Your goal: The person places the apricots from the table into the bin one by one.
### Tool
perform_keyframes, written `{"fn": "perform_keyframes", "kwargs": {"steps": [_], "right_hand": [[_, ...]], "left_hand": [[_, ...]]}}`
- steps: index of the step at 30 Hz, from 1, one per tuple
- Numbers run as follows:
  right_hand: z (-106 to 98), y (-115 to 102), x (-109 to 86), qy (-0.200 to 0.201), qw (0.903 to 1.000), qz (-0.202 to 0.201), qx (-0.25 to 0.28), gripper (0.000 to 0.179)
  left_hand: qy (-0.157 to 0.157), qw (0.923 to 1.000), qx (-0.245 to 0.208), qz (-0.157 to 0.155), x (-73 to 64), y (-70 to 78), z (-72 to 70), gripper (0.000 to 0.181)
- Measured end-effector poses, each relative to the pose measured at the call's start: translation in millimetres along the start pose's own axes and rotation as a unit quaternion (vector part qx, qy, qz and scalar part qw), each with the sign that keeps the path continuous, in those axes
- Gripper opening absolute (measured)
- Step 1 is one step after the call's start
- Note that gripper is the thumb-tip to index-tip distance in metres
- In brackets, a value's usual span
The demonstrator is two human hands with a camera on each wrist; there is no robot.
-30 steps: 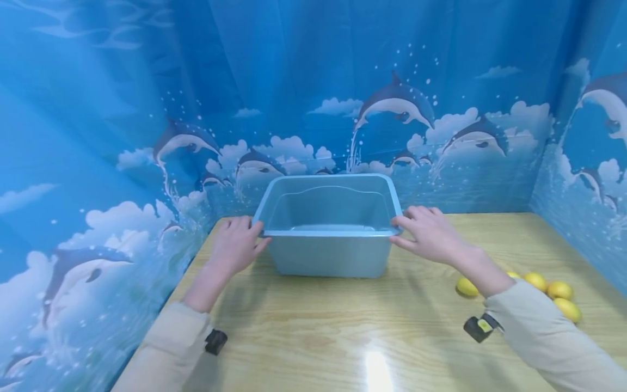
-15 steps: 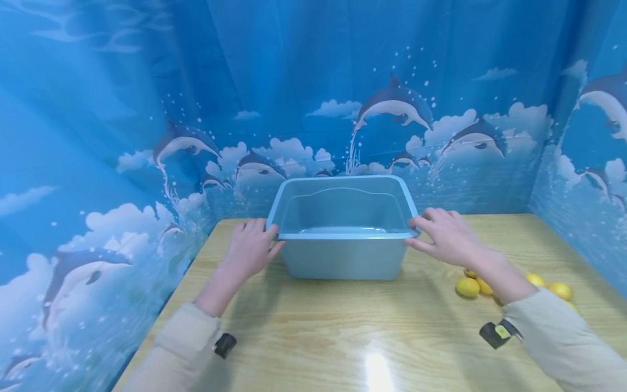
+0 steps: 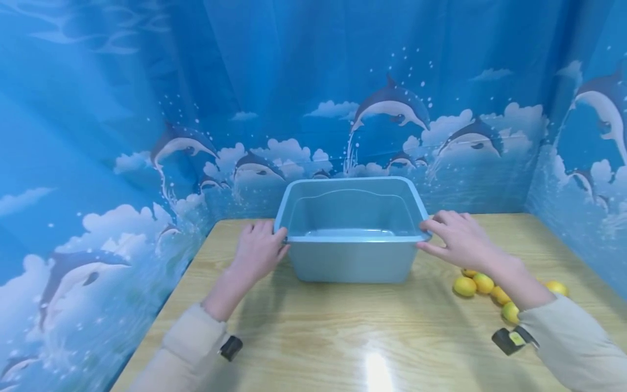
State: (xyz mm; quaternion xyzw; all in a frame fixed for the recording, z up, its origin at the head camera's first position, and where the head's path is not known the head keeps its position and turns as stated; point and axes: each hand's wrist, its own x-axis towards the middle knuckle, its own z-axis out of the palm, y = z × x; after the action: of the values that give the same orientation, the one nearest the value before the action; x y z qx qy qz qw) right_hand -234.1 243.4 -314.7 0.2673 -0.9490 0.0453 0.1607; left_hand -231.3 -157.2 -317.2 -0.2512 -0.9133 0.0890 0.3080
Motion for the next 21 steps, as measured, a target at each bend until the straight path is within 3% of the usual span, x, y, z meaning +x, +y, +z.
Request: {"fn": "perform_keyframes", "kwargs": {"steps": [5,13,21], "right_hand": [[-3,3,-8.5,0.013,0.9998,-0.010,-0.007,0.037],[-6,4,-22.0,0.022,0.9996,-0.017,-0.009,0.034],[-9,5,-34.9,0.025,0.9995,-0.017,-0.010,0.033]], "left_hand": [[0.008,0.9999,0.004,0.008,0.2,7.0,-2.7,0.027],[-0.010,0.9999,0.006,0.012,-2.3,18.0,-11.7,0.027],[0.001,0.9997,-0.003,0.022,-6.3,25.8,-19.0,0.027]]}}
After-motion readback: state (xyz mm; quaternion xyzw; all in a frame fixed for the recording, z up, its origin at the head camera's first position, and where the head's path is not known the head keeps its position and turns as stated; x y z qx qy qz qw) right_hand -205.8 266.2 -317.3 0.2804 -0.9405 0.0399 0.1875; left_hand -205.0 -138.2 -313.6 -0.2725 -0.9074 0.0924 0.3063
